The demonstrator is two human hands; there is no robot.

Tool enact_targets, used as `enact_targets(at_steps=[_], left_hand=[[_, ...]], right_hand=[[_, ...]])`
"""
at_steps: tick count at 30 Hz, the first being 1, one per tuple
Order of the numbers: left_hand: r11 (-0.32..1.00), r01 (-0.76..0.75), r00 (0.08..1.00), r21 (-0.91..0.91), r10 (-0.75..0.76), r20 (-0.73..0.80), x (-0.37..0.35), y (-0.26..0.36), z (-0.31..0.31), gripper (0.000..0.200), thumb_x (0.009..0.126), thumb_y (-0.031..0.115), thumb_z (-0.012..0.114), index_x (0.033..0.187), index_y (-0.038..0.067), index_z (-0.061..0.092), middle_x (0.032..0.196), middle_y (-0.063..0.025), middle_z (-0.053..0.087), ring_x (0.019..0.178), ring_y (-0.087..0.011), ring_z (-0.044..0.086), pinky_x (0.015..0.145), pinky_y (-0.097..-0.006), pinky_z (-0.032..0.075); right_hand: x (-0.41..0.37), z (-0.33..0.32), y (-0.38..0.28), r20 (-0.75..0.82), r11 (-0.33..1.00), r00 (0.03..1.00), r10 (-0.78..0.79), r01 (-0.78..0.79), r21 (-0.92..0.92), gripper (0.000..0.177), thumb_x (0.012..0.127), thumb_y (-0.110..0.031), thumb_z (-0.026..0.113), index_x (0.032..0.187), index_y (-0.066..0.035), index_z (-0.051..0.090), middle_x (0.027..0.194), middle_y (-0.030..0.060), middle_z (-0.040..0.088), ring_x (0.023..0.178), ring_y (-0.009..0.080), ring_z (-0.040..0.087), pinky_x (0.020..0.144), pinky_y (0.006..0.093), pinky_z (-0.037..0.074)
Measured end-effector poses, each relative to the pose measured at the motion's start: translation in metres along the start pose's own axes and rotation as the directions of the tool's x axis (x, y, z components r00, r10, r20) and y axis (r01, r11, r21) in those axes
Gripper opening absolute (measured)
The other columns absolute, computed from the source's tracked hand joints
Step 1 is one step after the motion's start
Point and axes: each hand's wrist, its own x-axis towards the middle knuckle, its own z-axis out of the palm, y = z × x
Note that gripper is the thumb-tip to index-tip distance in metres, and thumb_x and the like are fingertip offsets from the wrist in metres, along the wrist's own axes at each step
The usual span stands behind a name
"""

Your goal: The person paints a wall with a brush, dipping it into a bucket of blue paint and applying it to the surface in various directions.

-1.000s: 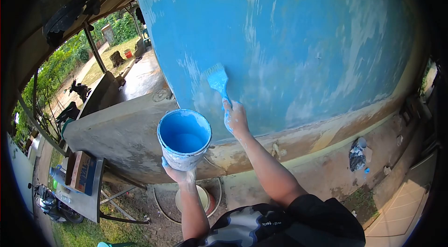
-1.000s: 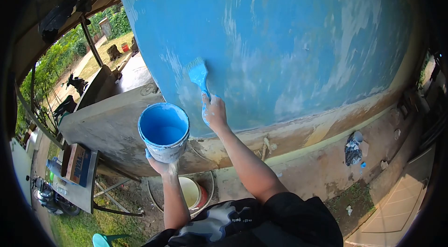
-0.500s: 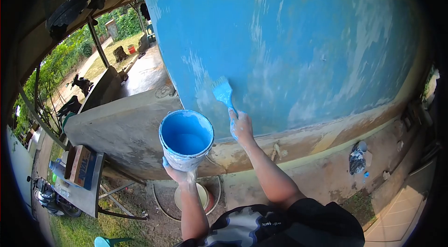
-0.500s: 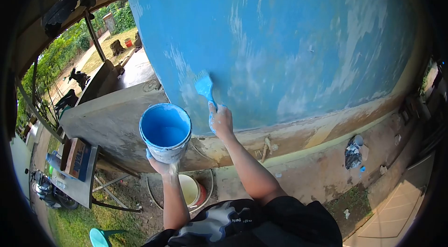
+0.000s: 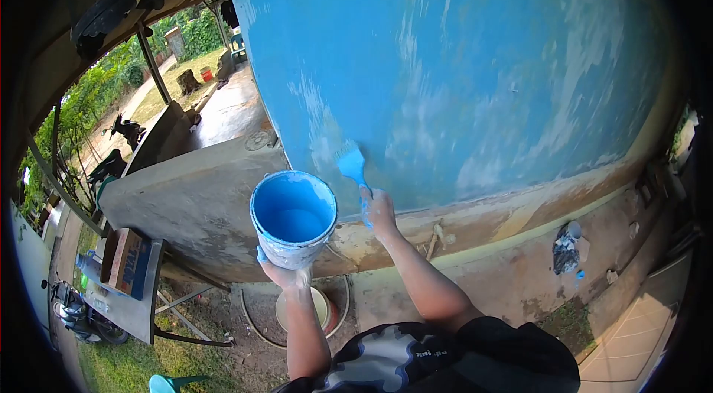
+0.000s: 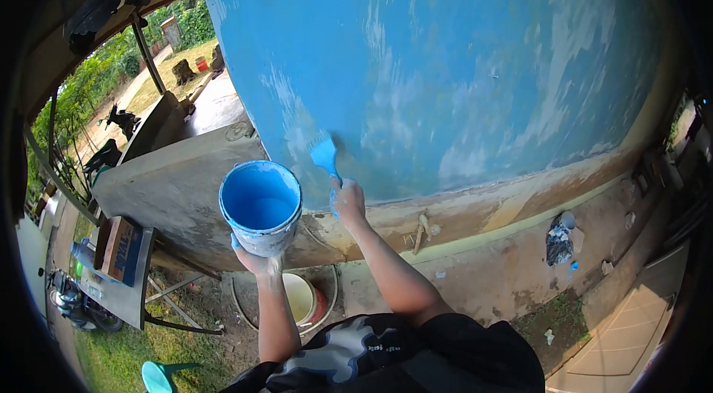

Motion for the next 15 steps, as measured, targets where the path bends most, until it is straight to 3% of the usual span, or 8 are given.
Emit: enact_targets(at_steps=[2,4,6,9,10,11,13,15], left_hand=[[1.000,-0.005,1.000,-0.016,0.004,-0.020,-0.002,-0.003,0.006,0.061,0.104,0.048,0.039,0.149,0.009,0.051,0.154,-0.0140,0.050,0.138,-0.0379,0.051,0.113,-0.0578,0.044],[1.000,-0.003,0.999,0.003,0.003,-0.044,-0.002,-0.002,0.007,0.060,0.105,0.048,0.038,0.148,0.009,0.051,0.153,-0.0138,0.051,0.137,-0.0377,0.052,0.114,-0.0573,0.044],[1.000,-0.006,1.000,0.021,0.006,-0.022,0.003,-0.001,-0.001,0.065,0.103,0.052,0.039,0.152,0.011,0.047,0.157,-0.0138,0.046,0.141,-0.0387,0.048,0.115,-0.0592,0.042],[1.000,0.003,1.000,0.028,-0.003,0.018,0.009,-0.001,-0.014,0.070,0.102,0.056,0.041,0.156,0.012,0.043,0.161,-0.0139,0.041,0.144,-0.0395,0.044,0.116,-0.0607,0.040],[1.000,0.020,0.999,0.005,-0.021,0.035,0.009,-0.001,-0.017,0.070,0.102,0.056,0.041,0.156,0.012,0.043,0.161,-0.0139,0.041,0.144,-0.0394,0.044,0.116,-0.0608,0.040],[0.999,0.040,0.998,-0.018,-0.039,0.053,0.010,-0.001,-0.020,0.070,0.101,0.056,0.042,0.156,0.012,0.043,0.161,-0.0138,0.041,0.144,-0.0393,0.044,0.116,-0.0608,0.040],[0.997,0.049,0.999,-0.056,-0.048,0.025,0.011,0.000,-0.019,0.071,0.101,0.057,0.042,0.157,0.013,0.042,0.162,-0.0134,0.041,0.144,-0.0394,0.044,0.116,-0.0608,0.040],[1.000,-0.027,0.999,-0.015,0.027,0.018,0.005,-0.003,-0.011,0.071,0.101,0.057,0.042,0.157,0.014,0.042,0.161,-0.0132,0.041,0.144,-0.0395,0.045,0.116,-0.0609,0.040]], right_hand=[[0.013,0.000,-0.045,-0.054,0.945,0.948,-0.314,0.307,-0.112,0.048,0.106,-0.038,0.057,0.082,0.003,0.062,0.068,0.0193,0.061,0.062,0.0359,0.059,0.061,0.0485,0.043],[0.030,-0.004,-0.087,-0.038,0.838,0.861,-0.508,0.483,-0.255,0.048,0.107,-0.039,0.055,0.084,0.003,0.062,0.071,0.0240,0.062,0.069,0.0432,0.063,0.065,0.0522,0.045],[0.047,-0.013,-0.123,-0.021,0.704,0.722,-0.691,0.667,-0.244,0.048,0.107,-0.038,0.054,0.084,0.003,0.062,0.071,0.0263,0.062,0.073,0.0475,0.063,0.068,0.0552,0.045],[0.077,-0.014,-0.137,-0.100,0.737,0.748,-0.656,0.605,-0.302,0.047,0.107,-0.037,0.053,0.086,0.003,0.064,0.072,0.0260,0.064,0.076,0.0483,0.064,0.071,0.0546,0.047],[0.065,-0.034,-0.162,0.144,0.817,0.907,-0.395,0.418,-0.396,0.042,0.105,-0.036,0.055,0.102,0.003,0.072,0.097,0.0263,0.074,0.094,0.0472,0.070,0.082,0.0526,0.055],[0.062,-0.037,-0.154,0.144,0.819,0.907,-0.395,0.419,-0.393,0.042,0.105,-0.036,0.055,0.102,0.003,0.072,0.097,0.0263,0.074,0.094,0.0472,0.070,0.082,0.0526,0.055],[0.053,-0.039,-0.136,0.199,0.784,0.952,-0.232,0.304,-0.541,0.042,0.103,-0.038,0.060,0.094,0.002,0.071,0.081,0.0224,0.071,0.082,0.0445,0.069,0.076,0.0516,0.052],[0.049,-0.050,-0.134,0.269,0.716,0.930,-0.250,0.365,-0.595,0.038,0.101,-0.036,0.064,0.095,0.001,0.072,0.081,0.0224,0.071,0.083,0.0437,0.069,0.075,0.0519,0.053]])
